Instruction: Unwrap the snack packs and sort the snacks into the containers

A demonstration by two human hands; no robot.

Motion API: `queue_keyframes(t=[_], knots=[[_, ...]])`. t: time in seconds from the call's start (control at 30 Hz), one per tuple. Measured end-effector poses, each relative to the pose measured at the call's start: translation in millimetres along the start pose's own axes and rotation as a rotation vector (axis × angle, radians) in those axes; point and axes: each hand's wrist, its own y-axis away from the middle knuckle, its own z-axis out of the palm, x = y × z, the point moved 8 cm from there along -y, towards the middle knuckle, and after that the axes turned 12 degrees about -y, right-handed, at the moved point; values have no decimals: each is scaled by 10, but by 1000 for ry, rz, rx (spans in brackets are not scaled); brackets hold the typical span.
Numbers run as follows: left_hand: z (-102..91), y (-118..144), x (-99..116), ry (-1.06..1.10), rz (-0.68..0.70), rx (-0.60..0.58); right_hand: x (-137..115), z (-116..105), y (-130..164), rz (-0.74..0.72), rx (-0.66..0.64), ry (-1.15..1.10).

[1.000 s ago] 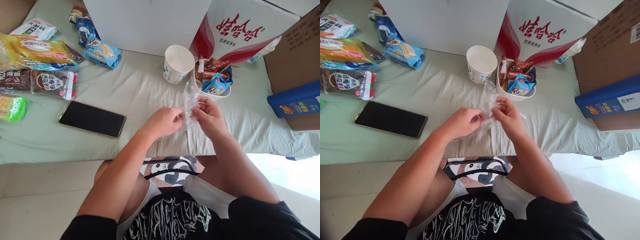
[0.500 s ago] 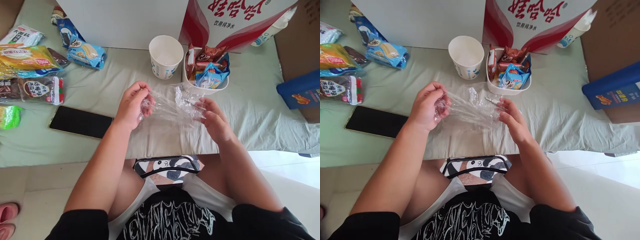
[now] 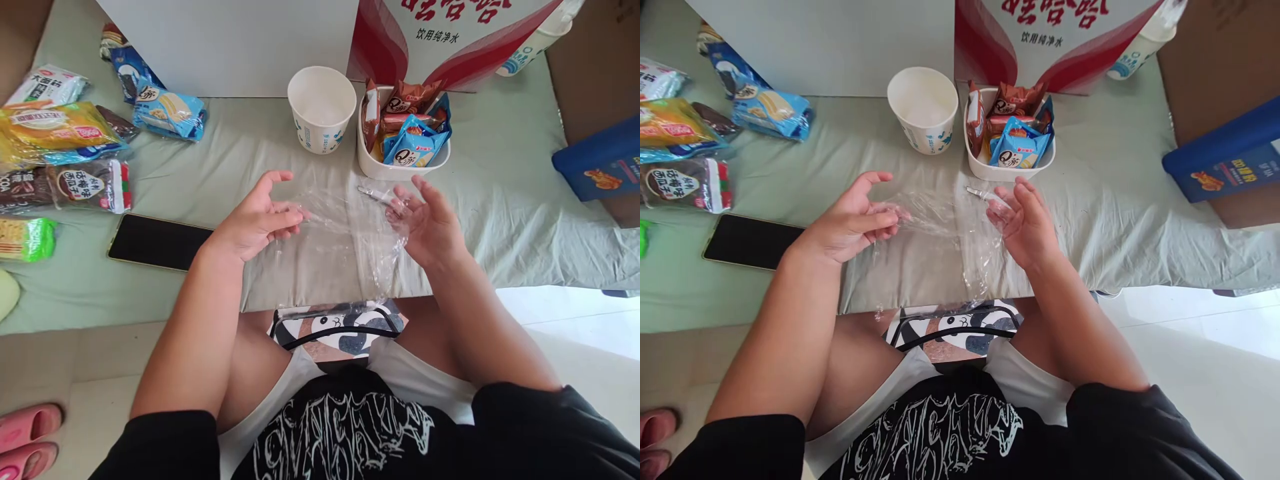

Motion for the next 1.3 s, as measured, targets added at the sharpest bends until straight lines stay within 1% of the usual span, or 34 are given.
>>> queue_keyframes(t=[0.07, 0.13, 0.2, 0.23, 0.27, 0.3, 0.33, 0.4, 0.43, 0.5, 0.6, 0.63, 0.67, 0.7, 0.73, 0.8, 0.87, 0.9, 0.97, 1.07, 1.2, 1.23, 1.27, 1.3], knots=[[-97, -2, -2, 15, 43, 106, 51, 5, 42, 49, 22, -101], [-183, 11, 29, 77, 93, 212, 157, 74, 122, 156, -1, -126], [-210, 46, 90, 132, 139, 242, 249, 169, 216, 268, -73, -52], [-214, 76, 133, 161, 167, 242, 253, 206, 255, 287, -112, -2], [-219, 114, 182, 195, 201, 237, 218, 231, 280, 270, -143, 39], [-228, 160, 232, 230, 237, 234, 144, 239, 292, 216, -158, 68], [-242, 206, 275, 257, 269, 236, 43, 228, 294, 137, -153, 88], [-279, 276, 316, 281, 300, 249, -161, 159, 286, -23, -102, 123], [-288, 287, 306, 280, 288, 248, -228, 111, 273, -78, -68, 142], [-278, 252, 207, 264, 186, 220, -265, 8, 217, -122, -6, 157], [-188, 159, -30, 216, -46, 104, -173, -111, 89, -103, 32, 103], [-156, 137, -80, 194, -86, 57, -139, -137, 55, -91, 38, 75], [-133, 115, -99, 188, -86, 20, -117, -155, 36, -83, 42, 45], [-126, 94, -88, 202, -48, 0, -107, -161, 35, -77, 41, 13], [-142, 74, -57, 237, 16, 7, -107, -149, 53, -69, 30, -14], [-244, 47, 12, 358, 165, 101, -122, -69, 138, -40, -35, -21], [-360, 41, 52, 468, 286, 218, -132, 53, 263, 4, -136, 45], [-398, 42, 61, 496, 323, 259, -133, 107, 323, 25, -183, 93], [-427, 44, 69, 496, 351, 301, -143, 164, 408, 40, -237, 168], [-419, 66, 97, 459, 370, 306, -139, 172, 432, 40, -265, 201], [-425, 97, 138, 449, 420, 290, 56, 272, 453, 182, -422, 268], [-434, 97, 137, 443, 423, 290, 77, 296, 455, 186, -440, 274], [-444, 93, 132, 437, 422, 291, 66, 307, 446, 157, -430, 269], [-454, 86, 123, 432, 418, 292, 21, 304, 426, 96, -394, 255]])
